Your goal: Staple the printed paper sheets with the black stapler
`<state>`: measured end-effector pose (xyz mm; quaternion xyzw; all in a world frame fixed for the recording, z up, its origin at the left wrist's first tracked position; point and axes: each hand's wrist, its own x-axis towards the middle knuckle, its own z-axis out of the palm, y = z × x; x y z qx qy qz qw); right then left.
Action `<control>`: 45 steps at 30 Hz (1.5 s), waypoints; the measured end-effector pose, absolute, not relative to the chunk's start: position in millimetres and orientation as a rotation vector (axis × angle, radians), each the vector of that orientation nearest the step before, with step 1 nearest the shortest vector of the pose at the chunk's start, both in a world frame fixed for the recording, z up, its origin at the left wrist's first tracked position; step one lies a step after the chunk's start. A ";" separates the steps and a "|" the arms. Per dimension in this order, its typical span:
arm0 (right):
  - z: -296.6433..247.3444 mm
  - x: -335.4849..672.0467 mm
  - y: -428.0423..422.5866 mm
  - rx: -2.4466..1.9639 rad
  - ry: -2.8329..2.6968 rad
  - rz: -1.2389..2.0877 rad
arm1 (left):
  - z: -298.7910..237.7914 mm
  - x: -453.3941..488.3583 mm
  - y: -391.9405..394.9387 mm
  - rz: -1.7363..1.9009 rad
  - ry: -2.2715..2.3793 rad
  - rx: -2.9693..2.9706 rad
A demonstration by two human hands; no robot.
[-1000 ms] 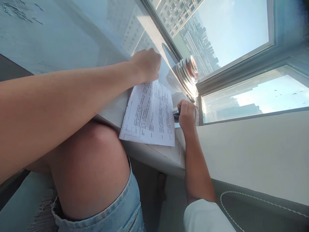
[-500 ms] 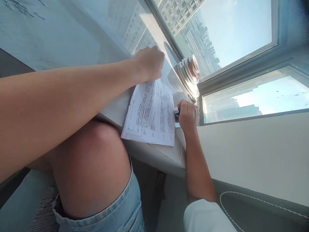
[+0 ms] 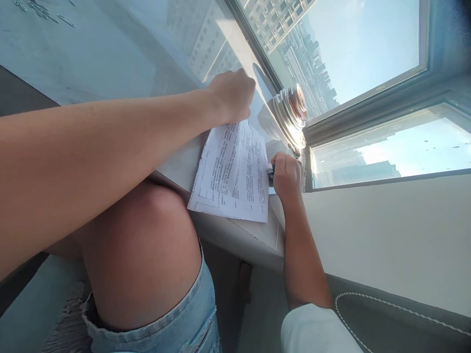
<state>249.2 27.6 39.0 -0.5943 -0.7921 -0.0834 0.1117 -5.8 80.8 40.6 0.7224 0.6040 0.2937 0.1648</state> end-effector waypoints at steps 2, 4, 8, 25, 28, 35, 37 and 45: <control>39.8 248.3 27.2 -1.741 -2.336 -0.237 | 39.7 -6.5 81.5 0.820 1.713 2.088; 40.7 247.5 26.6 -1.735 -2.347 -0.219 | 38.7 -7.7 81.4 0.812 1.695 2.091; 41.6 247.6 26.3 -1.745 -2.313 -0.175 | 38.3 -8.3 80.1 0.810 1.671 2.056; 39.8 249.2 28.3 -1.741 -2.321 -0.186 | 39.5 -5.0 81.1 0.849 1.703 2.041; 40.1 248.2 29.0 -1.767 -2.315 -0.193 | 39.7 -5.9 80.8 0.828 1.695 2.060; 38.3 247.8 29.0 -1.777 -2.332 -0.212 | 37.1 -6.6 80.5 0.825 1.684 2.083; 37.2 249.6 29.8 -1.769 -2.330 -0.221 | 36.2 -5.1 82.6 0.830 1.696 2.089; 37.5 251.3 31.3 -1.767 -2.352 -0.249 | 37.3 -2.0 86.1 0.858 1.706 2.076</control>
